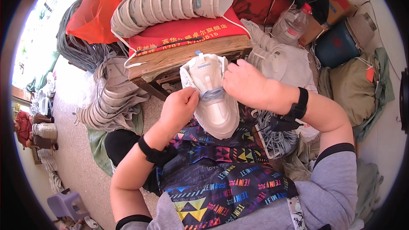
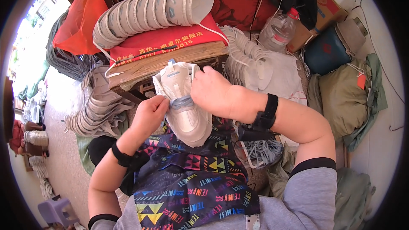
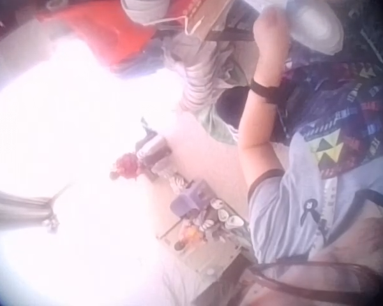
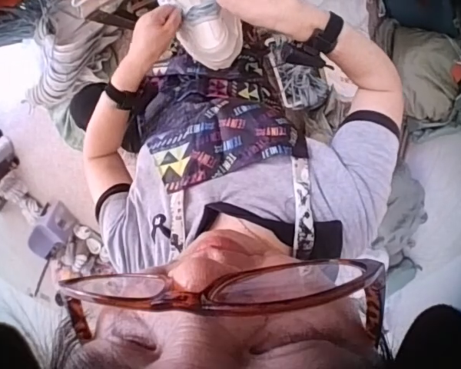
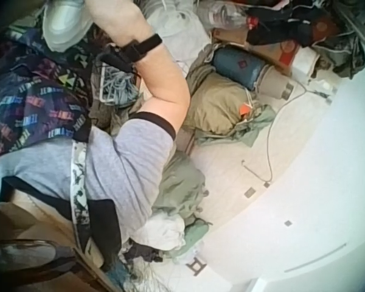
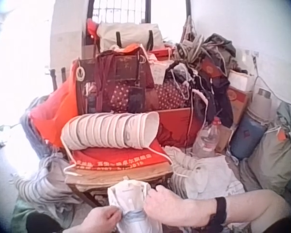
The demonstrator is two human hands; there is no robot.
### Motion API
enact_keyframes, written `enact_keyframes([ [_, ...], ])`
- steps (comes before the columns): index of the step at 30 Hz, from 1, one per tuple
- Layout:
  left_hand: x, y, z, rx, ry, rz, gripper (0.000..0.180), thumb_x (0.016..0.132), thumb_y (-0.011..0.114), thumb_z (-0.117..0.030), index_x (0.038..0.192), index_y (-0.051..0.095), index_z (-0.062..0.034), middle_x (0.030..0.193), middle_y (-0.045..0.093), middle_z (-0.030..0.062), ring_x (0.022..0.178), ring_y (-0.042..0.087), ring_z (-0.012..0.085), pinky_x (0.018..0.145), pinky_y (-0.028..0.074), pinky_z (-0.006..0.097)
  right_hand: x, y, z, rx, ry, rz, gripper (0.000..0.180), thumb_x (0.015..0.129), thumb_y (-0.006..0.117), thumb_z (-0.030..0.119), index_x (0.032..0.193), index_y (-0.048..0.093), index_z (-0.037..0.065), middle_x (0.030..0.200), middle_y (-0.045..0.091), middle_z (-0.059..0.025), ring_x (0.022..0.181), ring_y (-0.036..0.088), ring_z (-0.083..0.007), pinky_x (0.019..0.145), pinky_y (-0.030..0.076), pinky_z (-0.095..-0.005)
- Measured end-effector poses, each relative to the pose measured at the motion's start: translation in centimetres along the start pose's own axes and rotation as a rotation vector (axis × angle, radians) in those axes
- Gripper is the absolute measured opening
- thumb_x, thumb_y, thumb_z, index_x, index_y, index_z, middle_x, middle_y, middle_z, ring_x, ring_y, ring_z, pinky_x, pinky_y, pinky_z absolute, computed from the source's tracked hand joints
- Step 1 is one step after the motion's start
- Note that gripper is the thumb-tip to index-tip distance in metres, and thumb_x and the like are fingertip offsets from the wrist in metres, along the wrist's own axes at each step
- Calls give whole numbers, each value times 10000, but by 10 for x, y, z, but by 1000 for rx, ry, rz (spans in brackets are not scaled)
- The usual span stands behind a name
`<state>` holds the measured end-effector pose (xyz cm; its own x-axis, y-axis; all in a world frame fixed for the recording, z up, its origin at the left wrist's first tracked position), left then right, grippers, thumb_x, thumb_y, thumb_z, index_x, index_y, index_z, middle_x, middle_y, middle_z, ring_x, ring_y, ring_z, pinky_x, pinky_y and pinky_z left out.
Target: Threading laces into a white athletic shoe in a factory setting.
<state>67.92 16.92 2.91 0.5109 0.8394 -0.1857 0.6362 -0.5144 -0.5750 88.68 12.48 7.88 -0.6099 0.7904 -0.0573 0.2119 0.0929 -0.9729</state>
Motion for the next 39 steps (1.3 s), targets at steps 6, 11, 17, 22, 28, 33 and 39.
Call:
enact_keyframes([
  [6, 3, -40, -40, 525, 634, -128, 241, 747, 733, -104, 945, 599, -76, 965, 552, 119, 753, 598, 322, 677, 491, 417, 5, -8, -26, 75, -151, -367, 227, 735, 656, 135, 937, 596, 50, 1011, 581, -100, 871, 636, -264, 718, 533, -385],
  [11, 13, -40, -38, 480, 733, 54, 314, 693, 737, -34, 956, 569, -77, 976, 519, 110, 827, 598, 325, 705, 487, 420, 9, 2, -34, 341, -154, -184, 312, 697, 712, 104, 944, 528, 57, 1022, 532, -71, 871, 630, -293, 705, 539, -400],
  [17, 14, -35, -29, 531, 637, 46, 256, 715, 737, -58, 922, 589, -81, 932, 519, 100, 824, 593, 318, 703, 483, 414, 0, 22, -37, 299, -220, -307, 210, 760, 677, 133, 915, 552, 68, 977, 547, -83, 745, 648, -298, 608, 549, -402],
  [22, 23, -34, -24, 400, 552, 63, 116, 782, 738, -136, 797, 666, -47, 882, 521, 108, 811, 586, 299, 718, 479, 399, -1, 22, -38, 364, -234, -304, 158, 802, 665, 154, 874, 562, 58, 958, 545, -80, 754, 633, -286, 625, 529, -393],
  [28, 26, -28, -18, 256, 431, 118, 99, 816, 699, -127, 806, 681, -29, 908, 498, 87, 786, 539, 223, 703, 455, 329, 5, 30, -29, 795, 84, -237, 126, 844, 662, 146, 840, 608, 32, 916, 523, -68, 750, 592, -226, 657, 486, -360],
  [33, 17, -13, -9, -82, 340, -55, 121, 852, 673, -112, 799, 670, -3, 914, 464, 33, 810, 485, 136, 695, 411, 257, 5, 50, -20, 1058, 293, -352, 168, 834, 659, 204, 799, 657, 40, 917, 527, -63, 760, 580, -210, 687, 472, -331],
  [39, -13, -41, -69, -702, 314, -44, 172, 936, 629, -154, 852, 679, -13, 974, 463, -12, 937, 465, 84, 815, 379, 229, 9, -16, -13, 1793, 466, -372, 204, 928, 619, 226, 846, 637, 40, 829, 547, -10, 650, 538, -92, 599, 461, -257],
])
Point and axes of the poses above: each hand's wrist, its own x-axis towards the middle knuckle, its own y-axis out of the palm, z = x × y, the point moved 2 cm from there along x, towards the middle knuckle
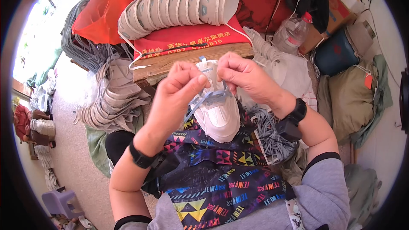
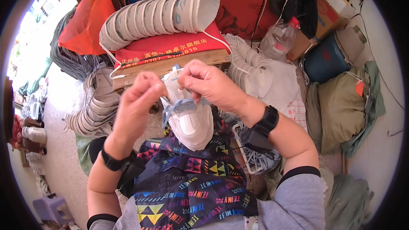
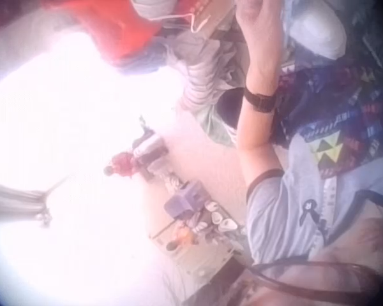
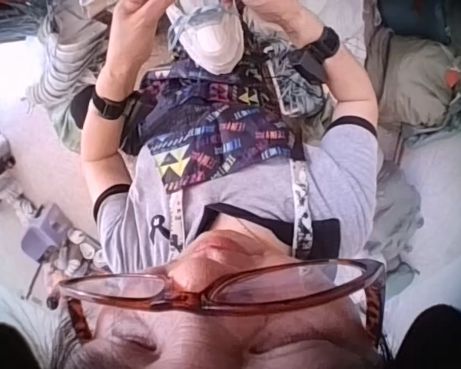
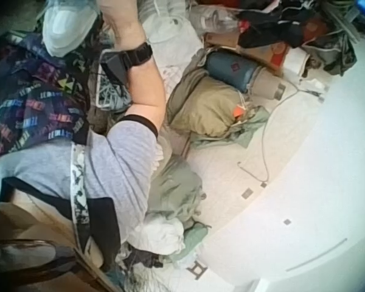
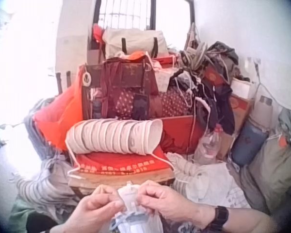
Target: Threading laces into a white athletic shoe in a factory setting.
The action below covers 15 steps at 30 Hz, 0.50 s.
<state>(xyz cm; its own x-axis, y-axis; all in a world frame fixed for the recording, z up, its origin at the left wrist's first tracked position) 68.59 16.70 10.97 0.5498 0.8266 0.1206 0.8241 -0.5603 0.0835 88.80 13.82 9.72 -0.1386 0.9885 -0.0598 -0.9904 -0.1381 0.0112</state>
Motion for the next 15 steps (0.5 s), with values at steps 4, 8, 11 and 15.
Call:
enact_keyframes([
  [4, 11, -5, -28, -224, 132, 89, 158, 998, 528, -163, 971, 608, -29, 907, 529, 2, 822, 487, 79, 758, 391, 224, 5, 0, 13, -126, 133, 133, 176, 977, 550, 216, 928, 597, 54, 735, 550, 9, 589, 549, -55, 518, 453, -218],
  [8, 6, -24, 12, -257, -109, -49, 171, 1014, 501, -166, 1094, 568, -30, 820, 559, -16, 680, 472, 55, 635, 391, 194, 9, 4, -15, -472, 140, 110, 90, 970, 520, 114, 985, 547, 29, 801, 571, -23, 633, 590, -68, 542, 485, -230],
  [11, -3, -24, 34, -288, -136, -185, 188, 998, 533, -147, 1135, 576, -27, 847, 579, -17, 688, 484, 42, 632, 401, 189, 4, 7, -22, -466, 71, 119, 88, 940, 515, 33, 1023, 533, 9, 844, 594, -44, 656, 611, -94, 584, 514, -249],
  [15, -2, -25, 38, -271, -197, -142, 190, 990, 547, -144, 1147, 581, -43, 926, 625, 5, 756, 547, 46, 674, 431, 195, 5, 6, -21, -237, 71, 50, 91, 949, 523, 43, 1033, 551, 21, 874, 614, -38, 672, 617, -86, 592, 516, -241],
])
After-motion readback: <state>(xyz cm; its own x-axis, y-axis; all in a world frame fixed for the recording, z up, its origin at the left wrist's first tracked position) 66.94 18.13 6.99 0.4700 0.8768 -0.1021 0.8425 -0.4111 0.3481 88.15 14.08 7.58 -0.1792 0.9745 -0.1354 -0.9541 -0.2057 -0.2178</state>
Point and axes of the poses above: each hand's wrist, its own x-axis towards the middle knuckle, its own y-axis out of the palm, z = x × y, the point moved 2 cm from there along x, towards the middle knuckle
